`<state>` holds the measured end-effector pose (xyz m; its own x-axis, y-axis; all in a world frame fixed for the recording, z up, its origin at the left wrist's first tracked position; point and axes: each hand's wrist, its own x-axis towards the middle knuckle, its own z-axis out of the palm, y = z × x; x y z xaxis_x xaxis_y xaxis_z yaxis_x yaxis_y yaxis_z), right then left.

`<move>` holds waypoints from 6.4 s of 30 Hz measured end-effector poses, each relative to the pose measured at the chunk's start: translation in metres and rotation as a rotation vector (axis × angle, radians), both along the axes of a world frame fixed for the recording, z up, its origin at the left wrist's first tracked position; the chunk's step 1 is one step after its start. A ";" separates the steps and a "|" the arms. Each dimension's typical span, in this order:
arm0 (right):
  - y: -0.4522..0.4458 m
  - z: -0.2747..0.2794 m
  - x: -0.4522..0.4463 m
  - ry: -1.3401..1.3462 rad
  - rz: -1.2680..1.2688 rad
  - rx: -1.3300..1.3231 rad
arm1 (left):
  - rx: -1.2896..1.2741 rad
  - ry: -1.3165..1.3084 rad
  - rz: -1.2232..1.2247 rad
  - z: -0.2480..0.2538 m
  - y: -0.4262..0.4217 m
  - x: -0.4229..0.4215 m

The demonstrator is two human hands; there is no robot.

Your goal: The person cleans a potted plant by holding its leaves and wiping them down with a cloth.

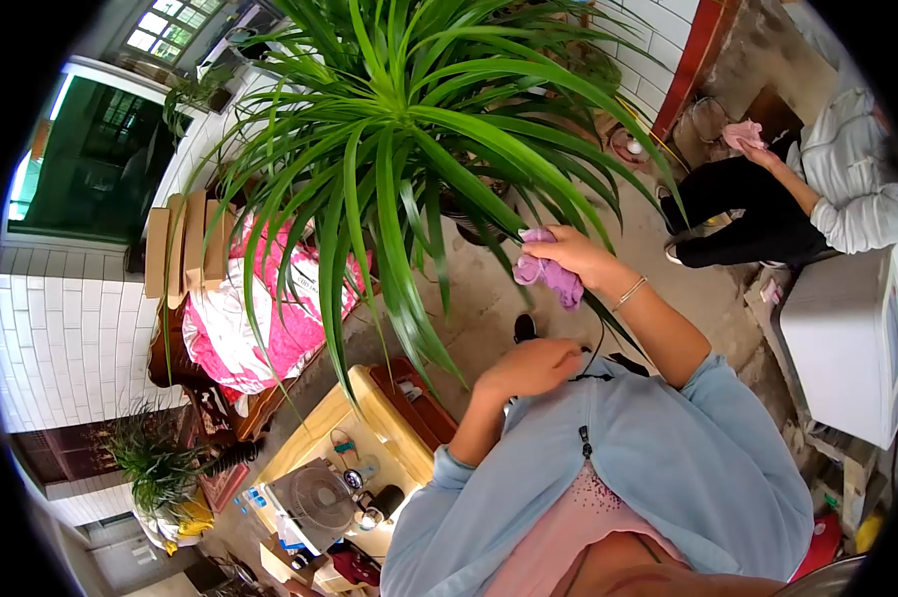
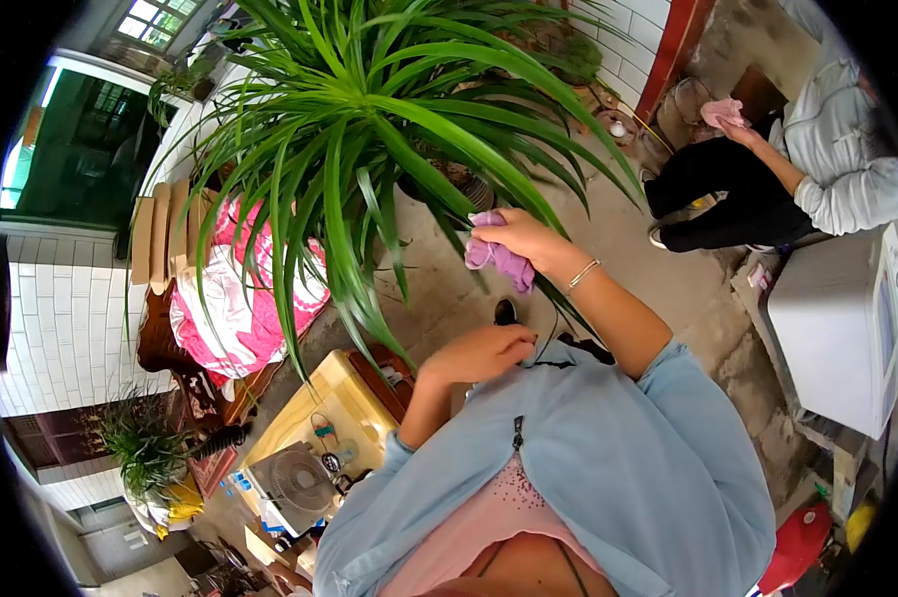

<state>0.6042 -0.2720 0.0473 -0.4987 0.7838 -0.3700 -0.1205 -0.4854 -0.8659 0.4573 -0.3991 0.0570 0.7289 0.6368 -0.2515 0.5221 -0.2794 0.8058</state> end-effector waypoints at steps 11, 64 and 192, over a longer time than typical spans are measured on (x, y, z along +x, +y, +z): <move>-0.066 -0.006 0.054 -0.270 0.019 0.257 | -0.390 -0.585 0.953 0.001 0.038 -0.001; 0.140 0.075 0.051 0.365 0.070 0.344 | -0.600 -1.032 1.078 -0.003 0.169 0.058; 0.093 -0.025 0.230 0.333 0.348 0.001 | -0.604 -1.169 1.408 0.003 0.144 0.129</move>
